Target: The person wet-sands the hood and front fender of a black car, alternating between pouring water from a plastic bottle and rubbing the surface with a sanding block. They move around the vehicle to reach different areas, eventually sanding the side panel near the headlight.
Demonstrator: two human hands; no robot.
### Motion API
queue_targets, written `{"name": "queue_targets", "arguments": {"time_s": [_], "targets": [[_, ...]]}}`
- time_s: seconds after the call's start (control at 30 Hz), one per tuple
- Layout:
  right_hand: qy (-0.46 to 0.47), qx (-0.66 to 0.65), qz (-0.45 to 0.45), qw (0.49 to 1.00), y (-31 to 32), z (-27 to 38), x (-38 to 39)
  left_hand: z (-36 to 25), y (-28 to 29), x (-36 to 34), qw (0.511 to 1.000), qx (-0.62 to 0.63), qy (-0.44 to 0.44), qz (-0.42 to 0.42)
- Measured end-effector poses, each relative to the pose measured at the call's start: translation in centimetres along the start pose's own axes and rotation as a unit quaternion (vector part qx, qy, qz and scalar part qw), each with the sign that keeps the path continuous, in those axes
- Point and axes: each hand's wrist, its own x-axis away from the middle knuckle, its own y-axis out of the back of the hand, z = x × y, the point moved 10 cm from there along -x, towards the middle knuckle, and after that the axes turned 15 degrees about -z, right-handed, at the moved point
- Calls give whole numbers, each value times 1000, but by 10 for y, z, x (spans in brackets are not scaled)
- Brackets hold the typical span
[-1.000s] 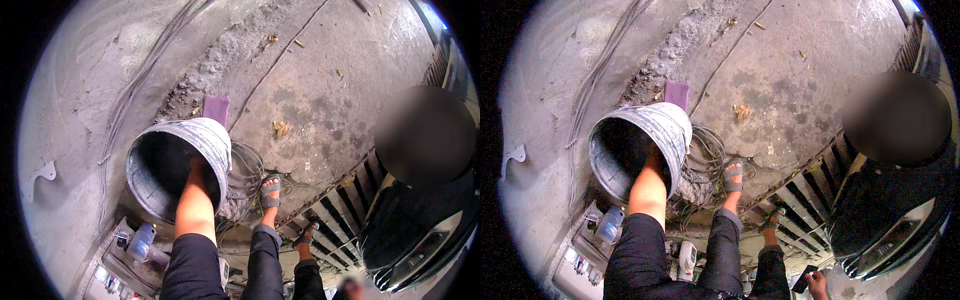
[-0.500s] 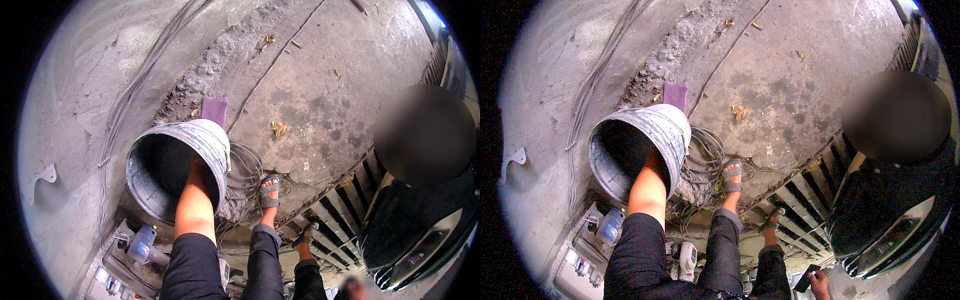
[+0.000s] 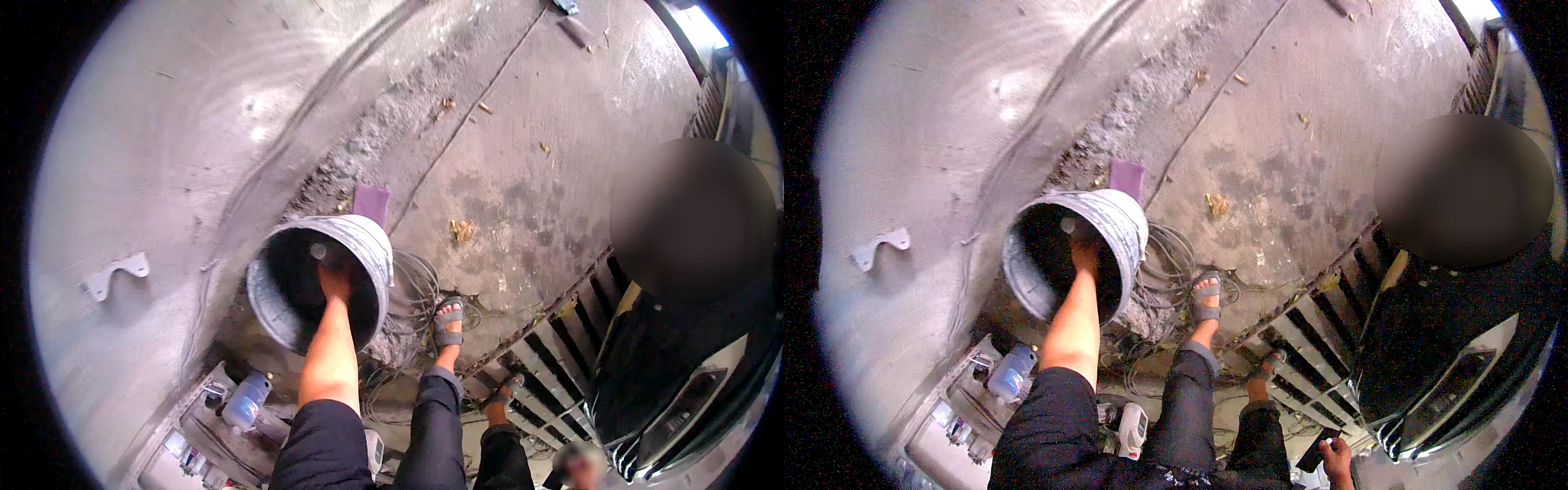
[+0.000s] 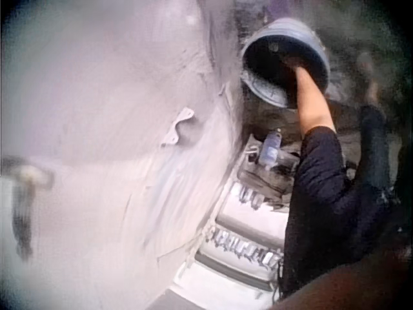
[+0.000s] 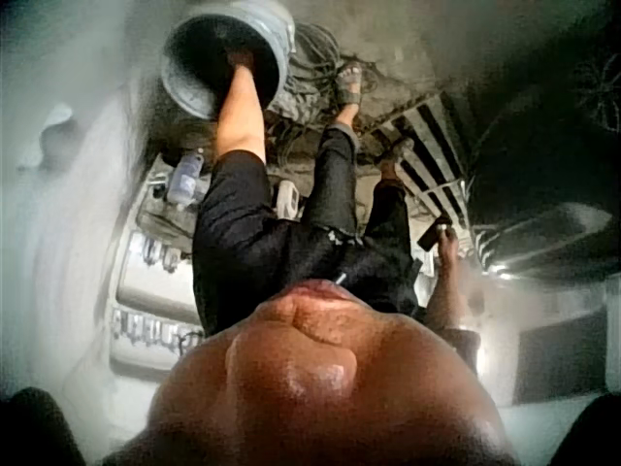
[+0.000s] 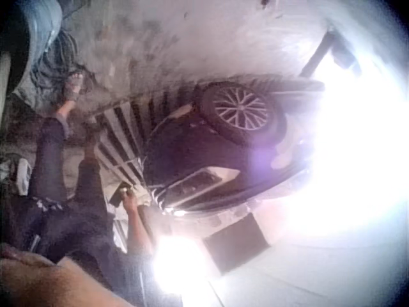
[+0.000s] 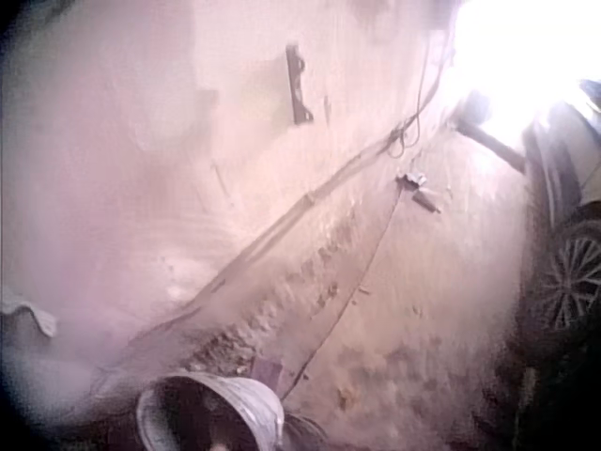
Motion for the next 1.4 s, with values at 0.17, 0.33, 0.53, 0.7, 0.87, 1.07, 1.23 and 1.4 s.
{"name": "queue_targets", "arguments": {"time_s": [0.17, 0.33, 0.53, 0.7, 0.87, 1.07, 1.23, 1.4], "targets": [[11, -91, -48, 995, 2, 5, 29, -125, 83, 60, 995, 73, -22, -64], [230, -33, -105, 967, 8, 12, 24, -235, 186, 62, 976, 120, -175, -51], [177, -121, -168, 962, 118, 97, 102, -431, 199, 222, 919, 150, -351, 100], [295, -140, -166, 930, 199, 119, 137, -508, 224, 384, 832, 191, -491, 176], [377, -264, -341, 820, 298, 1, 186, -497, 186, 702, 688, 217, -526, 450], [382, -159, -464, 783, 395, -72, 262, -448, 193, 962, 500, 164, -645, 554], [291, -158, -530, 780, 426, -169, 270, -413, 253, 1151, 405, 142, -524, 735], [209, -116, -555, 797, 442, -250, 271, -369, 236, 1252, 268, 100, -589, 756]]}}
